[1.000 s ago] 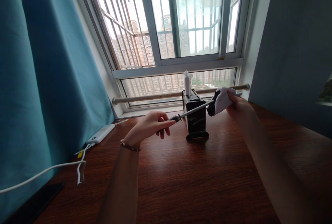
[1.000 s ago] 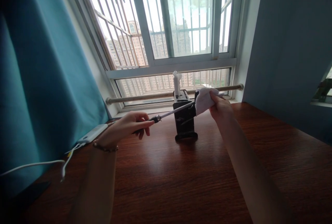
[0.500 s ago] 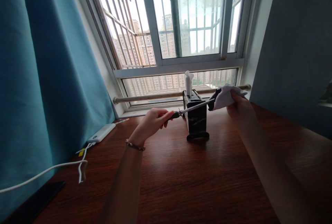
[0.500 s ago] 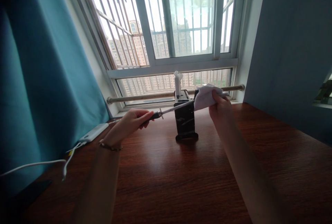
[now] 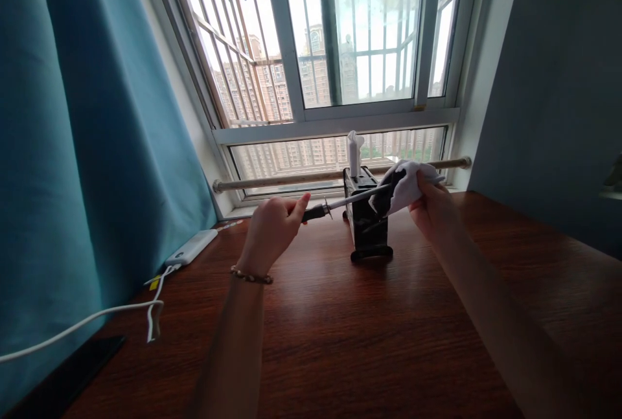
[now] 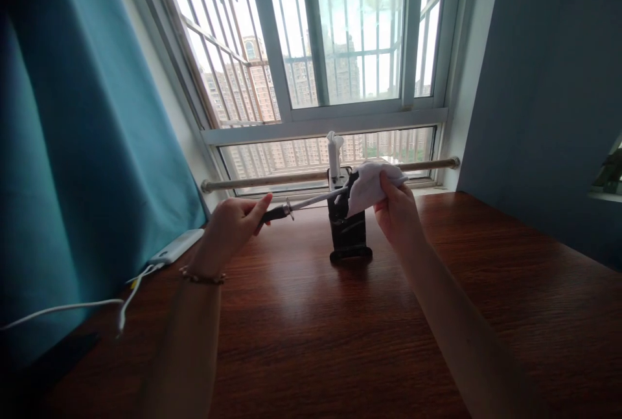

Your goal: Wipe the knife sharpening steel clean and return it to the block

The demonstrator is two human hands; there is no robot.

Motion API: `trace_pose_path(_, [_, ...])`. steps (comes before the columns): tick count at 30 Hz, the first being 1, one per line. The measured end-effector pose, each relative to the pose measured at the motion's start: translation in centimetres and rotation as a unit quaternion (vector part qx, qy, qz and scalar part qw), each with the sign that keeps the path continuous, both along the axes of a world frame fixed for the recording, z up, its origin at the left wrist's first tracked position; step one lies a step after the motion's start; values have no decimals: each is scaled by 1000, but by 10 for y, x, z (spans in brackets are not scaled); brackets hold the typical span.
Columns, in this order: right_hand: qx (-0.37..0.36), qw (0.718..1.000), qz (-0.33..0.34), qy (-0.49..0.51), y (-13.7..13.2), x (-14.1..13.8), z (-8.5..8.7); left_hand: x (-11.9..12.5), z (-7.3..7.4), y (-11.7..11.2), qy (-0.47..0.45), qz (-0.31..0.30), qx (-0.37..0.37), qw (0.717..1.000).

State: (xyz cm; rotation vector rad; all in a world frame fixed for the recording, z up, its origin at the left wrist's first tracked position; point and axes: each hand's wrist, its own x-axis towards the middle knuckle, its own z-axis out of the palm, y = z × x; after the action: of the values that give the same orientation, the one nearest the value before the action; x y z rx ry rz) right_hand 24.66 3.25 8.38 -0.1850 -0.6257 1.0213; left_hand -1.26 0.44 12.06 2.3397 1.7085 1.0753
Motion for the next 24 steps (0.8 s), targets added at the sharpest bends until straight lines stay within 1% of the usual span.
trace_pose_path(2, [-12, 1000, 1, 16, 2, -2, -2, 4, -1, -2, 44, 61, 83, 994])
trace_pose_path(4, [-26, 999, 13, 14, 3, -5, -3, 8, -3, -4, 113, 109, 154, 975])
trace_pose_path(6, [-44, 999, 26, 5, 4, -8, -6, 9, -4, -5, 170, 131, 190, 958])
trace_pose_path(8, [-49, 998, 36, -5, 5, -11, -9, 10, -5, -5, 188, 129, 182, 956])
trace_pose_path(10, [-43, 998, 45, -16, 6, -14, -13, 11, -4, -5, 185, 123, 158, 962])
trace_pose_path(13, [-47, 997, 54, -40, 8, -18, -19, 12, -4, -3, 153, 104, 117, 976])
trace_pose_path(15, [-46, 996, 52, -62, 8, -19, -20, 12, -4, -2, 116, 83, 95, 985])
trace_pose_path(18, [-17, 993, 44, -105, 5, -20, -18, 11, -5, 0, 64, 50, 67, 994])
trace_pose_path(22, [35, 983, 33, -179, -4, -19, -13, 14, -8, 2, 36, 19, 30, 999])
trace_pose_path(24, [45, 979, 25, -197, -9, -20, -11, 18, -11, 2, 25, 3, 13, 1000])
